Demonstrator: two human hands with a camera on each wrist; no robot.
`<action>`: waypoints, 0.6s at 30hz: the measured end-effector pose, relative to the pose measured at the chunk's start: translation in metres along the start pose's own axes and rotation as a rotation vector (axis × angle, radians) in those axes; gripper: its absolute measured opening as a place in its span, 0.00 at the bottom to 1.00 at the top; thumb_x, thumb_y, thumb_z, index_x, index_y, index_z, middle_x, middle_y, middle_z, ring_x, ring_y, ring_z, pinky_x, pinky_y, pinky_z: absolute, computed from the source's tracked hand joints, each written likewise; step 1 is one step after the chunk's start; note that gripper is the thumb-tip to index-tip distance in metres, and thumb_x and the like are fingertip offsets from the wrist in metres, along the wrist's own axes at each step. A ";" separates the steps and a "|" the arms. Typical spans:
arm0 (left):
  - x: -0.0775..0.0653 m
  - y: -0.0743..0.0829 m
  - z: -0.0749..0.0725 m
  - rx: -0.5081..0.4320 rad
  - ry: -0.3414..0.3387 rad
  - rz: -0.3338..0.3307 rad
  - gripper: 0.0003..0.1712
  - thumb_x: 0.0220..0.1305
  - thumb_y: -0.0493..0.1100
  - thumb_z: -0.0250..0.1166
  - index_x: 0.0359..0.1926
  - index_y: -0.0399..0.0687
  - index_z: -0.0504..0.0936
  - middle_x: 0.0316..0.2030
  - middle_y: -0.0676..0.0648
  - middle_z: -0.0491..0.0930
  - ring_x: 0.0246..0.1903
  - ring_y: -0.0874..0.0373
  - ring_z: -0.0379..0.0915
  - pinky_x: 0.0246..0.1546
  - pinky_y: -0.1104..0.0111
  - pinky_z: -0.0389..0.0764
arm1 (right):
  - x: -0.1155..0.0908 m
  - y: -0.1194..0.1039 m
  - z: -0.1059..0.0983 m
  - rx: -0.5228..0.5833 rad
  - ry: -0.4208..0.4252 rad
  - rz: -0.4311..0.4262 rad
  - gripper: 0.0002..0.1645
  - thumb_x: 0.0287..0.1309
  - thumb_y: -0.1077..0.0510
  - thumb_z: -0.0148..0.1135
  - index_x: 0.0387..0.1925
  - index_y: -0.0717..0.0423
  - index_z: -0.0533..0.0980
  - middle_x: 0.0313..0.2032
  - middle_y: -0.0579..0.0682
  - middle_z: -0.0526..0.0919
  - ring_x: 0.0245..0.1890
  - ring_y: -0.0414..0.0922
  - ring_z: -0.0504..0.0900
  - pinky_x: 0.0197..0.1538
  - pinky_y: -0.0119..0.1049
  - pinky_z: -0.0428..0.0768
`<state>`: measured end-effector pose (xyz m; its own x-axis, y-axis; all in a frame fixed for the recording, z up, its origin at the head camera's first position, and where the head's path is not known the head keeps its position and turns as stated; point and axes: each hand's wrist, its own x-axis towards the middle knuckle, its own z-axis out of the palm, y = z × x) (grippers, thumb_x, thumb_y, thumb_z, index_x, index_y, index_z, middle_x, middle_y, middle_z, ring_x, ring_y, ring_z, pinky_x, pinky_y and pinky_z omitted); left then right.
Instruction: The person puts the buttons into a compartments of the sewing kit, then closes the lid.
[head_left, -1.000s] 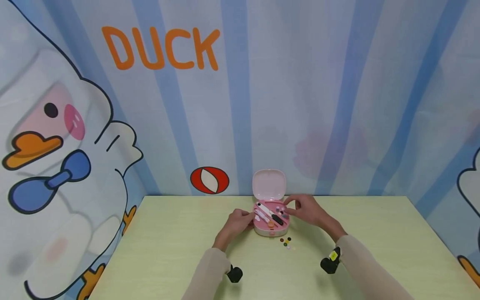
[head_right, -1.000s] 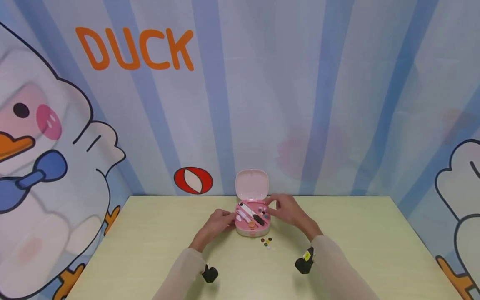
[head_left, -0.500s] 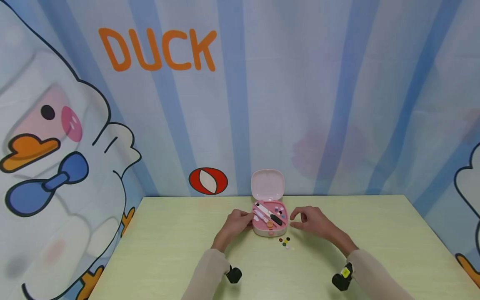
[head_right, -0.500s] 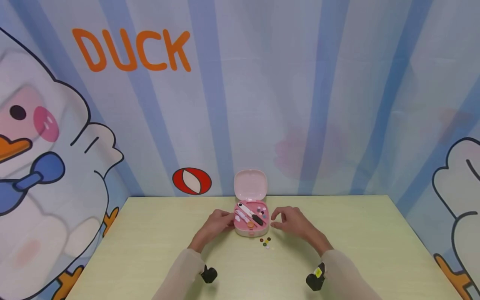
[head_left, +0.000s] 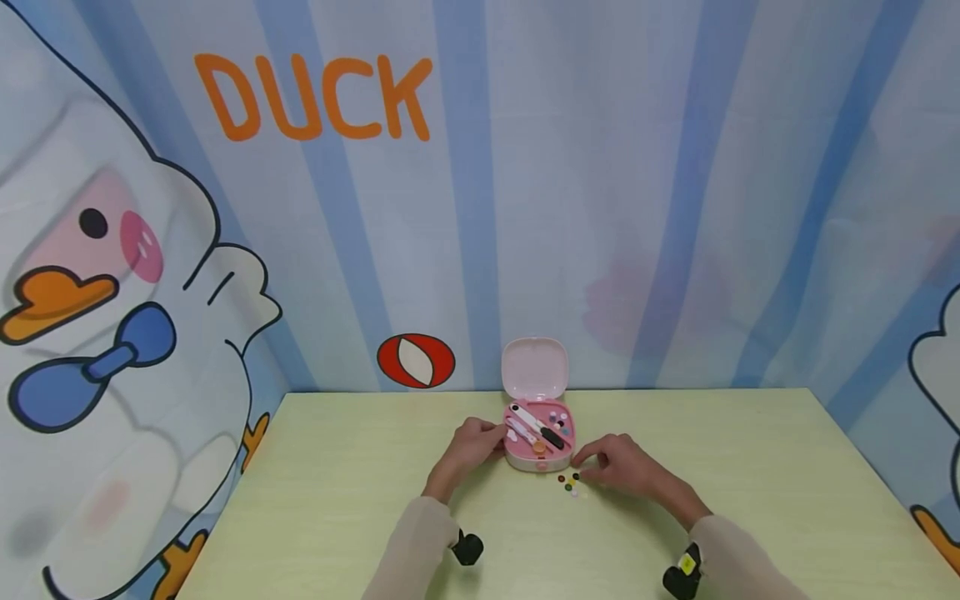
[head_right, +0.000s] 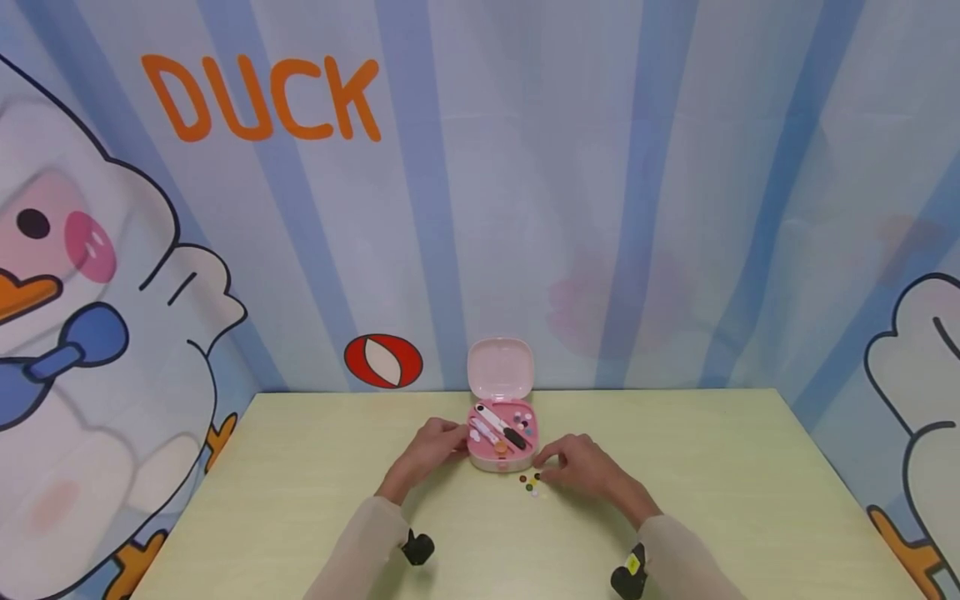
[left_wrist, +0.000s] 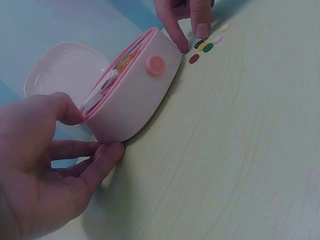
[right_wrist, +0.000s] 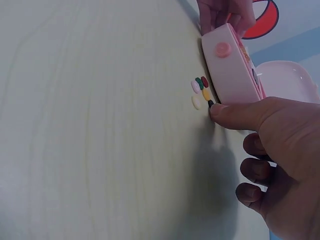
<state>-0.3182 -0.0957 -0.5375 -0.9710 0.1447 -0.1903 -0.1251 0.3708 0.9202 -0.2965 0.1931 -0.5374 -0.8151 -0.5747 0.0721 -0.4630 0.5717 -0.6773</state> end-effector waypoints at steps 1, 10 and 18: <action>0.000 0.000 0.000 -0.001 0.000 -0.001 0.22 0.77 0.47 0.60 0.54 0.29 0.84 0.40 0.45 0.85 0.40 0.57 0.81 0.47 0.64 0.85 | 0.000 -0.001 0.000 0.000 -0.003 0.003 0.08 0.62 0.62 0.72 0.44 0.55 0.89 0.21 0.42 0.80 0.19 0.32 0.63 0.26 0.28 0.63; 0.000 0.002 0.000 0.012 0.001 -0.017 0.23 0.78 0.48 0.60 0.54 0.31 0.84 0.40 0.46 0.85 0.40 0.56 0.80 0.48 0.64 0.84 | 0.001 -0.006 0.003 -0.013 -0.014 0.004 0.10 0.62 0.66 0.68 0.40 0.54 0.90 0.28 0.43 0.85 0.20 0.34 0.65 0.26 0.29 0.64; -0.001 0.002 0.000 0.014 -0.001 -0.010 0.23 0.77 0.48 0.60 0.54 0.30 0.83 0.40 0.45 0.85 0.41 0.56 0.81 0.49 0.63 0.84 | 0.001 -0.006 0.004 -0.029 -0.025 0.022 0.06 0.63 0.63 0.70 0.37 0.50 0.88 0.27 0.42 0.82 0.23 0.35 0.67 0.27 0.29 0.65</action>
<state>-0.3174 -0.0954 -0.5358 -0.9695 0.1419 -0.1996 -0.1316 0.3854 0.9133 -0.2929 0.1863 -0.5362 -0.8160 -0.5767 0.0388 -0.4556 0.6004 -0.6573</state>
